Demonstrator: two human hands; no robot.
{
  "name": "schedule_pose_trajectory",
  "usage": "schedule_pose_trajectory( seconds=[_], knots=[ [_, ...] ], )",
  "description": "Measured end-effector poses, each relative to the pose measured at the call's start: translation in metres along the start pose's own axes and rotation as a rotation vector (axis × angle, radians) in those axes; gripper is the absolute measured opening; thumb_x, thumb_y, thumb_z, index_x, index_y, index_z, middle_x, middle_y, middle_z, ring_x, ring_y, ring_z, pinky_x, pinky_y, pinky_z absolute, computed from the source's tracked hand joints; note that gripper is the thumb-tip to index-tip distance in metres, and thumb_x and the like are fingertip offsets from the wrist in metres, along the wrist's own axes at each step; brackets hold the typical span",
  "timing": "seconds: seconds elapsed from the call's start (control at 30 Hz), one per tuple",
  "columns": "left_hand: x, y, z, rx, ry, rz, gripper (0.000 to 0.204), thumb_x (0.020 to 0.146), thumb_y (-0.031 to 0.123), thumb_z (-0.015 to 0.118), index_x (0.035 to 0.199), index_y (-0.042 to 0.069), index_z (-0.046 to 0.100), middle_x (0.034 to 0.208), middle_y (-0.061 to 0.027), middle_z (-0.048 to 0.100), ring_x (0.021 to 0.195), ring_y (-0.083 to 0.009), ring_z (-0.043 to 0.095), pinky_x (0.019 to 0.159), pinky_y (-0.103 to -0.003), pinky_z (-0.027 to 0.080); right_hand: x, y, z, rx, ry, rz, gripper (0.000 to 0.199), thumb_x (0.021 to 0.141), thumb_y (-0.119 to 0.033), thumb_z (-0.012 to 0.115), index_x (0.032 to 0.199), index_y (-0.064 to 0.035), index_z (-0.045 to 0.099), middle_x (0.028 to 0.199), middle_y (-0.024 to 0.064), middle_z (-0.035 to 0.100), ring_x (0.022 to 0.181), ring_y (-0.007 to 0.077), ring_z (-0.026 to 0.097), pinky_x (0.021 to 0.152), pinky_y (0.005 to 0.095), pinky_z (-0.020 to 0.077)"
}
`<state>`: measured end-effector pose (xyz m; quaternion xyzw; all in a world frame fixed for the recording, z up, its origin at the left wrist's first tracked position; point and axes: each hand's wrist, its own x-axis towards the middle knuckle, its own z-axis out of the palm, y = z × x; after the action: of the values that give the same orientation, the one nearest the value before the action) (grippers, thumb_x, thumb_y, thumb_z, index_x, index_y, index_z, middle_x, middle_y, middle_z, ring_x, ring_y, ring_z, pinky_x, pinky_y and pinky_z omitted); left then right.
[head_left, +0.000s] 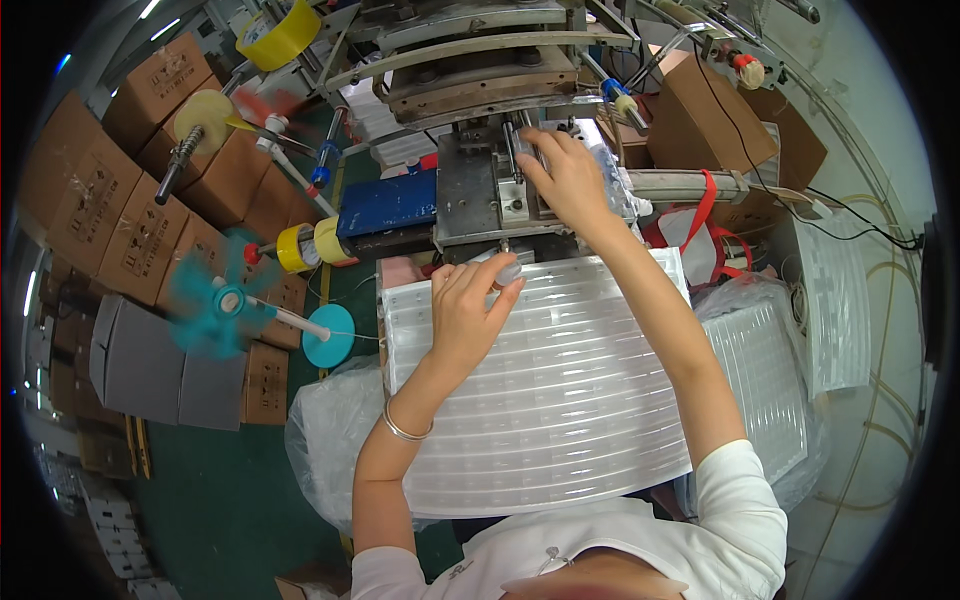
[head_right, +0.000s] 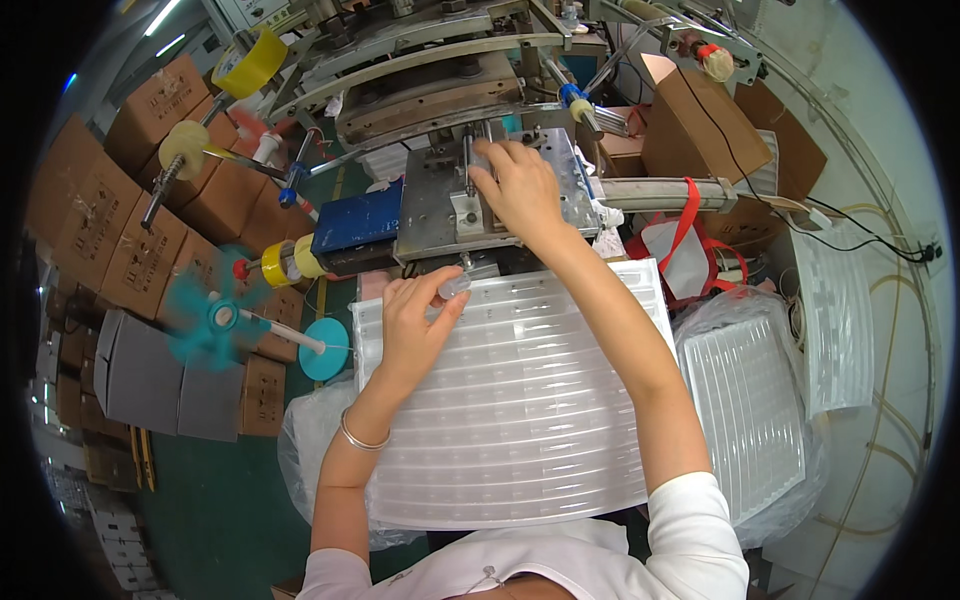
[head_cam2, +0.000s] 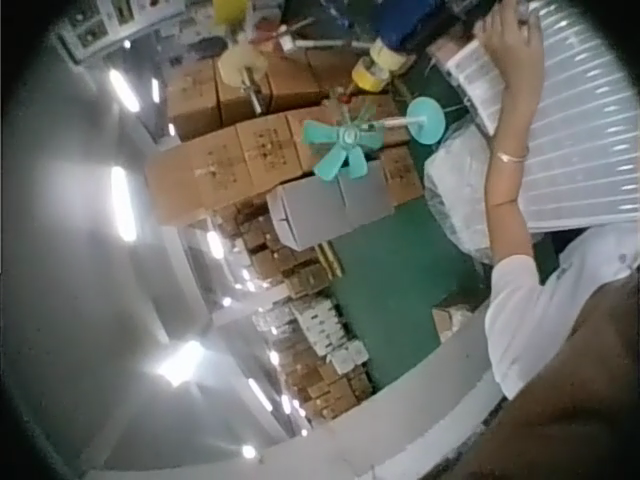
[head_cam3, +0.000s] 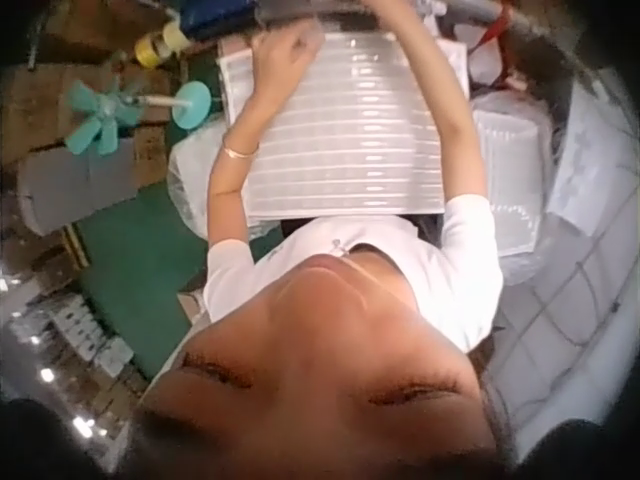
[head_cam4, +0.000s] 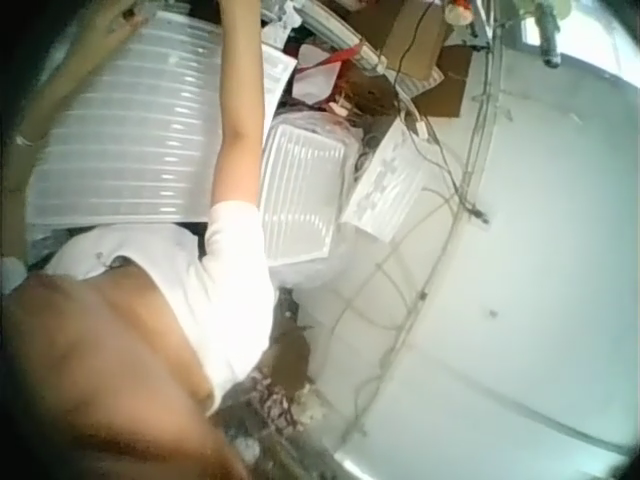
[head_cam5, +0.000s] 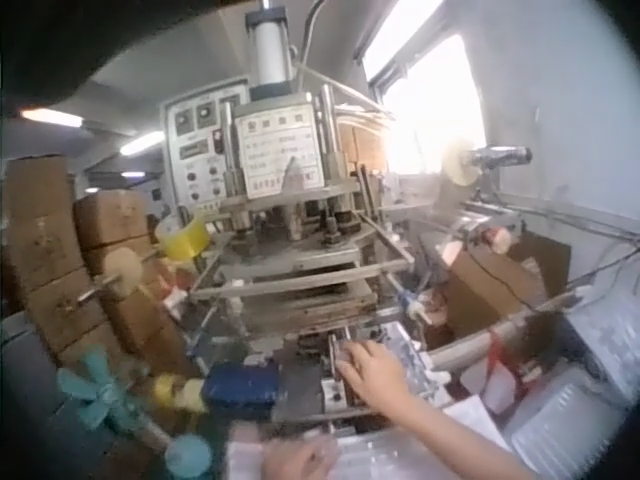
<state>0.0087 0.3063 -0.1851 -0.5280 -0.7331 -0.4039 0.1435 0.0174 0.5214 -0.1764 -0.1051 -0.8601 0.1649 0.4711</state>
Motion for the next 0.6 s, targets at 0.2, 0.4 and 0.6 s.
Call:
schedule_pose_trajectory(
  seconds=[0.2,0.4,0.6],
  knots=[
    [-0.014,0.001,-0.002,-0.060,-0.030,-0.019,0.023,0.078,0.016,0.070,0.098,0.007,0.064,0.073,-0.0031,0.061,0.066,-0.0168,0.056,0.075,-0.032,0.037,-0.053,0.013,-0.069,0.180,-0.071,0.088,0.034,0.082,-0.018,0.064,0.113,-0.0056,0.057,0.111,0.0124,0.059,0.104,0.0307,0.056,0.085,0.0369,0.0461],
    [-0.013,0.018,-0.001,-0.301,-0.084,-0.201,0.020,0.084,0.016,0.064,0.100,0.004,0.061,0.085,-0.0081,0.061,0.067,-0.0168,0.054,0.063,-0.028,0.045,-0.099,0.048,-0.145,-0.086,-0.461,0.230,0.017,0.082,-0.013,0.060,0.099,-0.0133,0.065,0.094,0.0054,0.062,0.083,0.0249,0.062,0.064,0.0349,0.0500],
    [-0.010,0.040,0.005,-0.454,-0.197,-0.240,0.018,0.089,0.020,0.057,0.097,0.003,0.057,0.082,-0.0067,0.059,0.066,-0.0146,0.054,0.063,-0.027,0.045,-0.148,0.077,-0.127,-0.547,-0.764,-0.309,0.026,0.078,-0.006,0.053,0.101,-0.0174,0.060,0.090,0.0049,0.059,0.083,0.0225,0.061,0.063,0.0348,0.0516]
  ],
)
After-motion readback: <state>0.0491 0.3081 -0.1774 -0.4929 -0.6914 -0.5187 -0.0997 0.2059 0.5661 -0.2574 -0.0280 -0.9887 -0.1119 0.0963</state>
